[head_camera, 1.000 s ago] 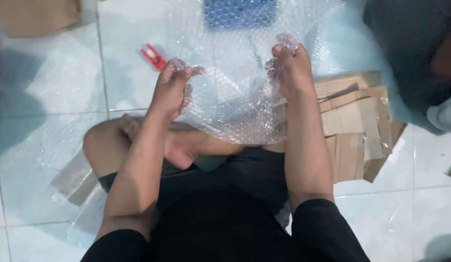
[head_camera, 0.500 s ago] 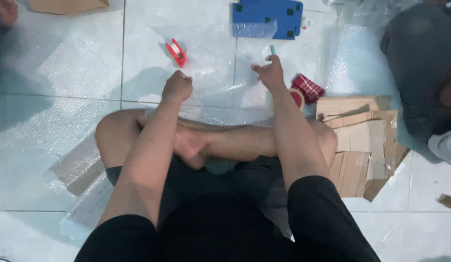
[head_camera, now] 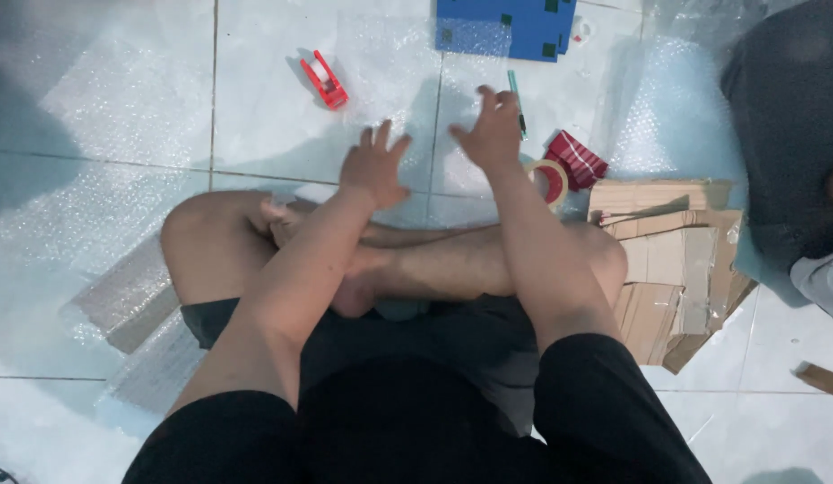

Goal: The person wraps a small box in bubble wrap and tape, then cleans and prepares a glass item for shipment.

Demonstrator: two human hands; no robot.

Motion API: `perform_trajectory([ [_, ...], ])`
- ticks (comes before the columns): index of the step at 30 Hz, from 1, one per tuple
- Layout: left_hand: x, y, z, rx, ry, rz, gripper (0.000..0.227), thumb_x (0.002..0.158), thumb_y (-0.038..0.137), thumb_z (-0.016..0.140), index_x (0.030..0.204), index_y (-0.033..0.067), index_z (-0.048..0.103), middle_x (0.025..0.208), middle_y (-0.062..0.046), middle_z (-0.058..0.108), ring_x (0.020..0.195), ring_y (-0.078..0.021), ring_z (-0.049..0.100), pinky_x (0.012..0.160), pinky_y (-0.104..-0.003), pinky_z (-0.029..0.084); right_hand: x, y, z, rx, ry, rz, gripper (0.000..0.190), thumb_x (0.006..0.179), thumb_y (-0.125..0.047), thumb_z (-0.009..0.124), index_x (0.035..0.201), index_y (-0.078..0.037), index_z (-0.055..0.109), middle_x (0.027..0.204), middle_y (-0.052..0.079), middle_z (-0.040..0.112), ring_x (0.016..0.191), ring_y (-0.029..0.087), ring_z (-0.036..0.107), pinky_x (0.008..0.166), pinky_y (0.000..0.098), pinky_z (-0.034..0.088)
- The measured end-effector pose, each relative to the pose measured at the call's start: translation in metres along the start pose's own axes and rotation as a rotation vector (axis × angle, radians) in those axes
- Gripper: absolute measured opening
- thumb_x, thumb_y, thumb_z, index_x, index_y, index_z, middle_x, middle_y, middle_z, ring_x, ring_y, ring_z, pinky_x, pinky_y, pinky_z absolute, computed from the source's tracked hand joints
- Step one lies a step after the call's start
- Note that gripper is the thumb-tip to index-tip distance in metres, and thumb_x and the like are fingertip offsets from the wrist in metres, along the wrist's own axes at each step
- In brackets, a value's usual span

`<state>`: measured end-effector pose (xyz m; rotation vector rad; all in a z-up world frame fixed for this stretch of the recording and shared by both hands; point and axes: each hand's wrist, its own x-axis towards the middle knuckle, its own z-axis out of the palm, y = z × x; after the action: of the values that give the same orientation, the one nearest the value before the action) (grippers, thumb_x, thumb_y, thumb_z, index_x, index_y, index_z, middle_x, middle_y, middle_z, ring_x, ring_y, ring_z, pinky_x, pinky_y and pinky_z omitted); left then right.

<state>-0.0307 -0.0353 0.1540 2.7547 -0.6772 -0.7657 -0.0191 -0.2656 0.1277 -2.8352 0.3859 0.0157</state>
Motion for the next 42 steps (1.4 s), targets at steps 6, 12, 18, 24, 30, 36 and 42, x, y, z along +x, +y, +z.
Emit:
perform_trajectory([
  [6,0.017,-0.007,0.045,0.19,-0.167,-0.075,0.111,0.08,0.034,0.089,0.166,0.0376,0.02,0.175,-0.012,0.005,0.156,-0.0495,0.011,0.119,-0.066,0.029,-0.042,-0.031,0.011,-0.363,-0.505,-0.046,0.122,0.068,-0.059,0.091,0.166,-0.03,0.024,0.162,0.022,0.021,0.147,0.05,0.031,0.099,0.0627,0.054],
  [12,0.027,-0.004,0.067,0.249,-0.17,-0.117,0.117,0.074,0.039,0.093,0.166,0.0384,0.02,0.174,-0.013,0.006,0.154,-0.0529,0.014,0.116,-0.072,0.029,-0.068,-0.042,0.016,-0.519,-0.647,-0.145,0.13,0.067,-0.059,0.091,0.168,-0.03,0.014,0.171,0.023,0.011,0.152,0.051,0.021,0.102,0.0649,0.052],
  [18,0.009,0.001,0.03,0.139,-0.145,-0.106,0.11,0.077,0.054,0.085,0.165,0.0291,0.025,0.173,-0.016,0.009,0.156,-0.0513,0.011,0.12,-0.069,0.023,-0.046,-0.039,-0.001,-0.304,-0.561,-0.047,0.122,0.072,-0.071,0.083,0.167,-0.026,0.021,0.167,0.022,0.021,0.148,0.047,0.034,0.103,0.064,0.052],
  [24,0.083,-0.013,-0.029,-0.202,0.218,0.016,0.075,0.099,0.048,0.065,0.154,0.0029,0.041,0.149,-0.022,0.045,0.145,-0.043,0.037,0.112,-0.054,0.044,0.082,0.072,0.023,0.198,0.08,0.172,0.055,0.094,-0.046,0.077,0.129,-0.004,0.067,0.116,0.023,0.066,0.117,0.046,0.064,0.097,0.0497,0.056],
  [30,0.216,-0.025,-0.021,-0.18,0.65,0.039,0.045,0.097,0.032,0.061,0.13,0.0014,0.064,0.122,-0.019,0.067,0.113,-0.0401,0.059,0.099,-0.05,0.046,0.14,0.137,0.005,0.24,0.303,0.237,0.039,0.09,-0.029,0.073,0.118,-0.002,0.072,0.107,0.022,0.064,0.097,0.036,0.065,0.089,0.0424,0.054],
  [36,0.259,-0.008,-0.043,-0.207,0.35,-0.183,0.041,0.103,0.033,0.044,0.117,-0.0004,0.065,0.121,-0.022,0.065,0.124,-0.044,0.047,0.115,-0.073,0.013,0.177,0.167,0.024,0.152,0.209,0.308,0.03,0.091,-0.025,0.069,0.088,0.005,0.074,0.086,0.02,0.074,0.078,0.034,0.071,0.074,0.0409,0.057],
  [42,0.251,0.016,-0.069,-0.294,0.12,-0.215,0.041,0.101,0.03,0.042,0.114,0.0083,0.074,0.123,-0.02,0.063,0.128,-0.0462,0.04,0.116,-0.078,-0.004,0.18,0.164,0.025,0.271,0.222,0.406,0.023,0.087,-0.017,0.064,0.08,0.004,0.071,0.077,0.017,0.072,0.068,0.029,0.069,0.069,0.0381,0.058],
])
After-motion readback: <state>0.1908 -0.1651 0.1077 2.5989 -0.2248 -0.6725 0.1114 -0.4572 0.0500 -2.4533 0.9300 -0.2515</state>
